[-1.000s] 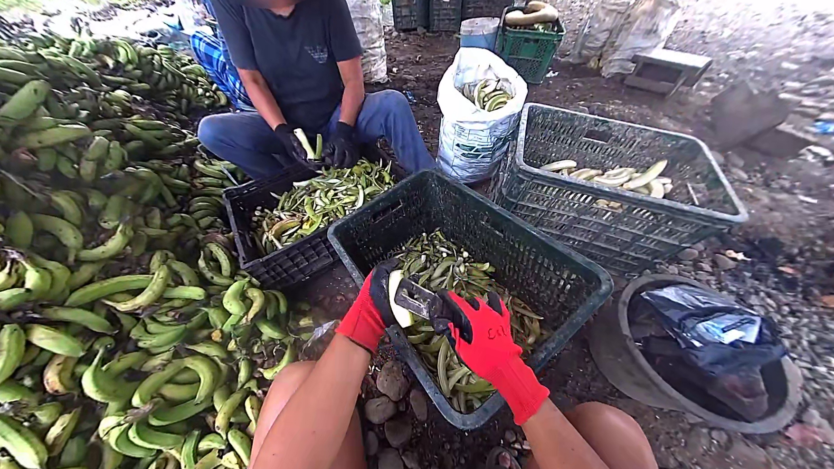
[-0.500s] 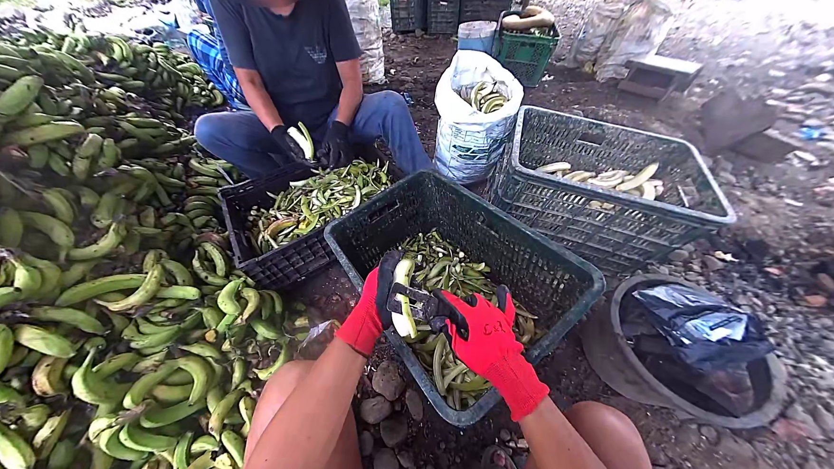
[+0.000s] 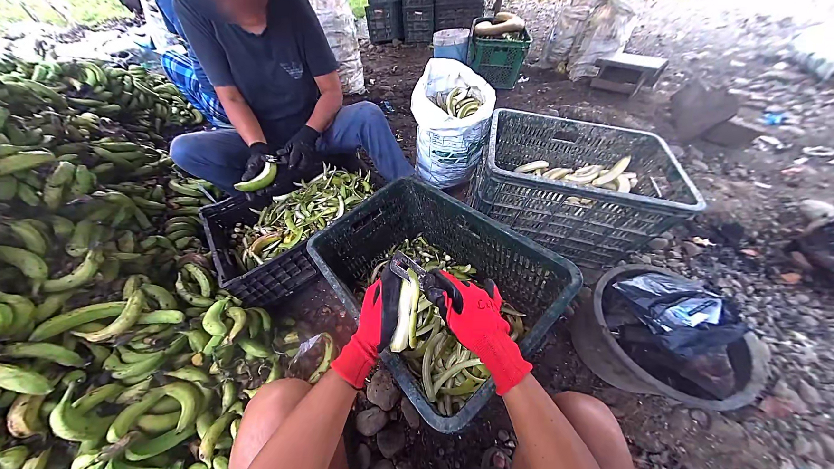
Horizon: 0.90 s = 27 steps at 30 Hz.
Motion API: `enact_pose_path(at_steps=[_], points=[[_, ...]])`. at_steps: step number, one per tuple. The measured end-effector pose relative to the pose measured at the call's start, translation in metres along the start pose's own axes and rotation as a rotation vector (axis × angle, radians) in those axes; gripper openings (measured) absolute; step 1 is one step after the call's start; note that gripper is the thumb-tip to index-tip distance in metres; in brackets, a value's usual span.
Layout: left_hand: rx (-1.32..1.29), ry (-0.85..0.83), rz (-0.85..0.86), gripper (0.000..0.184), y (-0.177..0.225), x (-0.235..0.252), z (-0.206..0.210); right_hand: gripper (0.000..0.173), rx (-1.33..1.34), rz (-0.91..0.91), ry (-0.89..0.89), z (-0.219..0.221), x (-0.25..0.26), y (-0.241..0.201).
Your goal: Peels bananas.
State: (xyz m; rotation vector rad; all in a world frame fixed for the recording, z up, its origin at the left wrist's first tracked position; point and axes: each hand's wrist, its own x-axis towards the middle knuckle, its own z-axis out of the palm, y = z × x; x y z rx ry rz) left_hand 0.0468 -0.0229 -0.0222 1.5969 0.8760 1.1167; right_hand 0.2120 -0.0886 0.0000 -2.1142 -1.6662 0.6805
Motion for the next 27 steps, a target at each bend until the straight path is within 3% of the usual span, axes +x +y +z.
enact_pose_path(at_steps=[4, 7, 10, 13, 15, 18, 21, 24, 25, 27], points=[[0.043, -0.036, 0.019, 0.041, 0.006, -0.002, 0.001, 0.049, 0.059, 0.026, 0.012, 0.005, 0.008, 0.005], [-0.014, 0.007, -0.121, 0.043, 0.006, 0.004, 0.005, 0.050, 0.163, 0.138, 0.016, -0.001, 0.016, 0.017], [-0.300, 0.062, -0.430, 0.046, -0.012, 0.028, -0.011, 0.052, 0.202, 0.254, 0.021, -0.007, 0.015, 0.028], [-0.670, -0.071, -0.547, 0.032, -0.026, 0.038, -0.033, 0.054, 0.172, 0.185, 0.015, -0.001, 0.008, 0.032], [-0.695, -0.123, -0.472, 0.037, -0.026, 0.039, -0.040, 0.054, 0.179, -0.018, -0.013, 0.013, 0.004, 0.034], [-0.483, -0.188, -0.221, 0.030, -0.029, 0.037, -0.049, 0.054, 0.055, -0.293, -0.059, 0.029, -0.006, 0.024], [-0.691, -0.148, -0.413, 0.042, -0.012, 0.036, -0.044, 0.053, -0.057, -0.437, 0.053, 0.040, -0.018, 0.017], [-0.494, -0.117, -0.448, 0.031, -0.003, 0.032, -0.034, 0.054, -0.096, -0.395, 0.058, 0.037, -0.018, 0.013], [-0.373, -0.112, -0.389, 0.023, -0.002, 0.028, -0.030, 0.054, -0.093, -0.322, 0.000, 0.032, -0.015, 0.009], [-0.171, -0.061, -0.218, 0.027, -0.005, 0.017, -0.020, 0.052, -0.040, -0.176, -0.041, 0.027, -0.008, 0.003]])
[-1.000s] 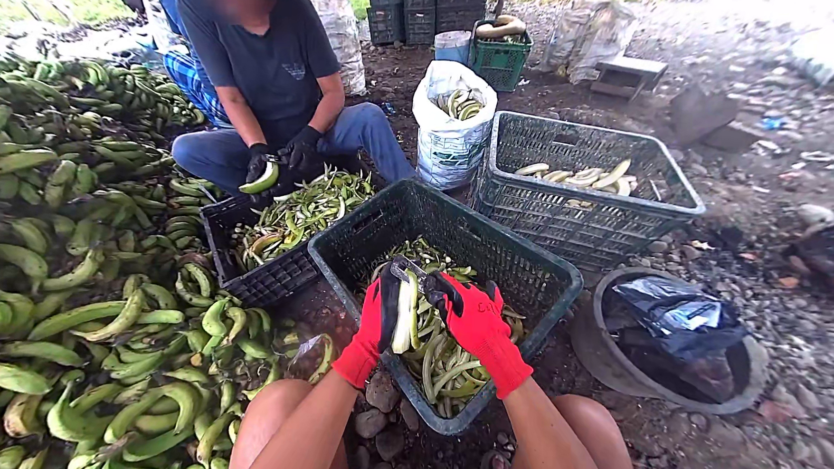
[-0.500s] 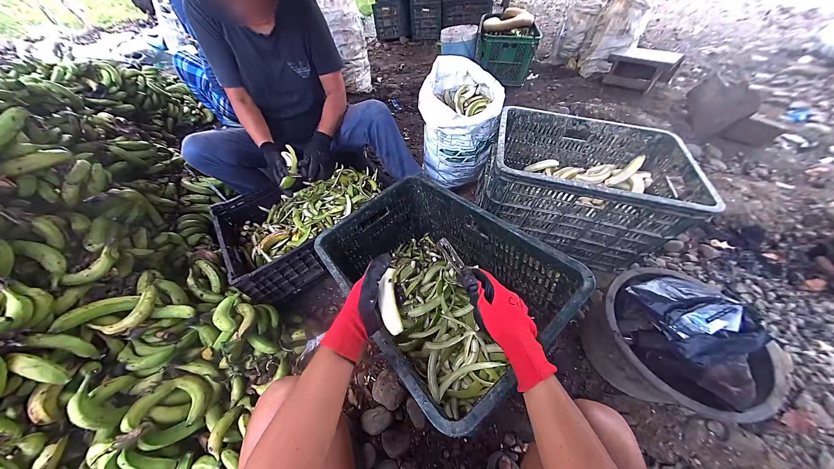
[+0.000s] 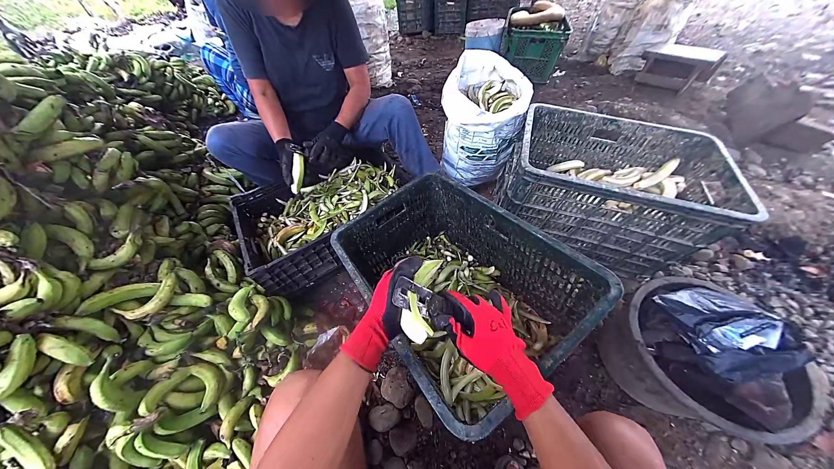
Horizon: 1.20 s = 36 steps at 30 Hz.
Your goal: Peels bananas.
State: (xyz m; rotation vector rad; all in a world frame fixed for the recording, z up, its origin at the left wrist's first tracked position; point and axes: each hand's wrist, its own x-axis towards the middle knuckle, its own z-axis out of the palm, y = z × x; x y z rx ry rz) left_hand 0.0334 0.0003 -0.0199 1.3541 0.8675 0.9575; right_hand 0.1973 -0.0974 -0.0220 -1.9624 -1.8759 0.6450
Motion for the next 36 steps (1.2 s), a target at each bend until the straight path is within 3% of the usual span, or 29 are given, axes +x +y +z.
enact_pose_path(at_steps=[3, 8, 12, 15, 17, 20, 22, 24, 25, 27, 30, 33, 36], points=[[0.078, 0.065, 0.112, 0.034, -0.005, 0.001, 0.011, 0.053, 0.095, 0.184, 0.033, -0.001, 0.010, -0.003], [-0.064, 0.007, -0.045, 0.035, 0.004, -0.004, 0.023, 0.049, 0.421, 0.403, 0.153, -0.012, 0.018, 0.017], [0.057, 0.033, -0.188, 0.036, -0.015, -0.005, 0.001, 0.045, 0.891, 0.362, 0.220, -0.011, 0.022, 0.041], [0.134, -0.016, -0.255, 0.036, -0.035, 0.010, -0.003, 0.039, 1.250, 0.206, 0.338, -0.012, 0.005, 0.047], [0.067, -0.163, -0.227, 0.034, -0.007, 0.049, 0.019, 0.040, 1.404, 0.069, 0.386, -0.019, -0.008, 0.052], [0.020, -0.382, 0.089, 0.032, 0.071, 0.125, 0.077, 0.040, 1.466, -0.078, 0.409, -0.024, -0.026, 0.068], [0.004, -0.344, 0.126, 0.040, 0.112, 0.161, 0.110, 0.041, 1.522, -0.103, 0.420, -0.024, -0.034, 0.081], [0.019, -0.182, -0.035, 0.050, 0.132, 0.170, 0.130, 0.044, 1.584, -0.142, 0.422, -0.022, -0.040, 0.089], [0.122, -0.142, -0.054, 0.056, 0.128, 0.174, 0.121, 0.046, 1.582, -0.151, 0.418, -0.023, -0.040, 0.091], [0.481, -0.114, 0.029, 0.052, 0.106, 0.171, 0.067, 0.050, 1.541, -0.185, 0.390, -0.021, -0.035, 0.093], [0.923, 0.005, -0.032, 0.052, 0.048, 0.120, -0.067, 0.047, 1.482, -0.192, 0.309, -0.017, -0.036, 0.090], [0.773, 0.403, -0.305, 0.049, -0.031, -0.001, -0.206, 0.043, 1.412, -0.170, 0.201, -0.019, -0.037, 0.088], [0.423, 0.740, -0.544, 0.049, -0.113, -0.159, -0.287, 0.046, 1.269, -0.155, 0.150, -0.026, -0.041, 0.091]])
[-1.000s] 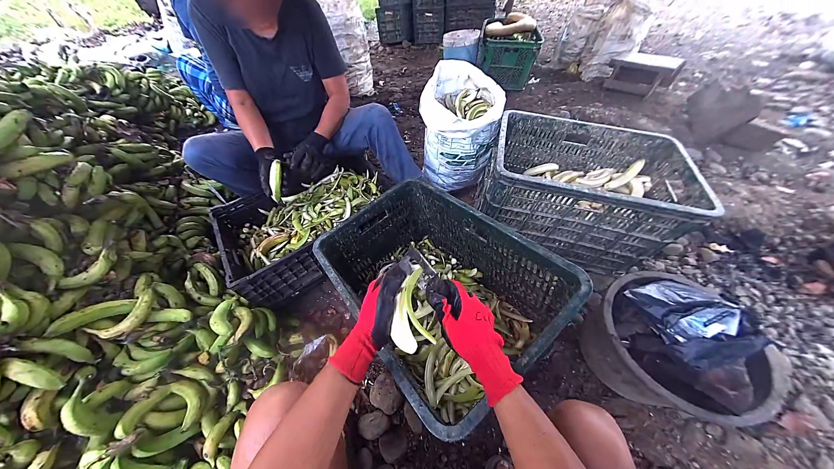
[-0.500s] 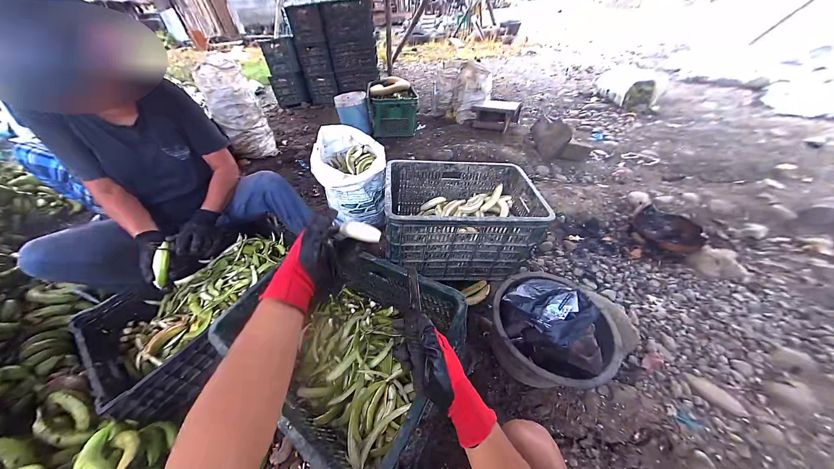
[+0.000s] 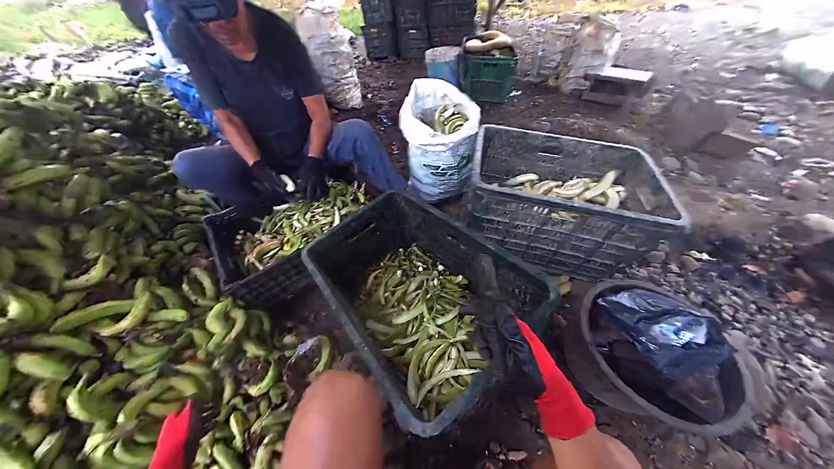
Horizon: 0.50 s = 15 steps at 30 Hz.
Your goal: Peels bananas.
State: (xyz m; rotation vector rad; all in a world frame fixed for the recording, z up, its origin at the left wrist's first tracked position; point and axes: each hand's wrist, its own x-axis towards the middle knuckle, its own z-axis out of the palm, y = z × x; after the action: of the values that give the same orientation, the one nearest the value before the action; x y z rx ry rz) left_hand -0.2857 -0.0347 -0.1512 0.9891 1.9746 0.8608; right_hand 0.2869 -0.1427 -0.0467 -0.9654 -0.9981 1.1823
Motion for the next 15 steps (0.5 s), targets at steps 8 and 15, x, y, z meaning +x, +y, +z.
enact_pose_path(at_steps=[8, 15], points=[[0.158, -0.021, -0.666, 0.053, -0.234, -0.212, -0.095, 0.045, -0.050, -0.044, -0.242, 0.032, -0.006, 0.021], [0.339, -0.539, -0.554, 0.045, -0.068, -0.285, -0.088, 0.054, -0.140, 0.092, -0.314, 0.060, -0.003, 0.048]])
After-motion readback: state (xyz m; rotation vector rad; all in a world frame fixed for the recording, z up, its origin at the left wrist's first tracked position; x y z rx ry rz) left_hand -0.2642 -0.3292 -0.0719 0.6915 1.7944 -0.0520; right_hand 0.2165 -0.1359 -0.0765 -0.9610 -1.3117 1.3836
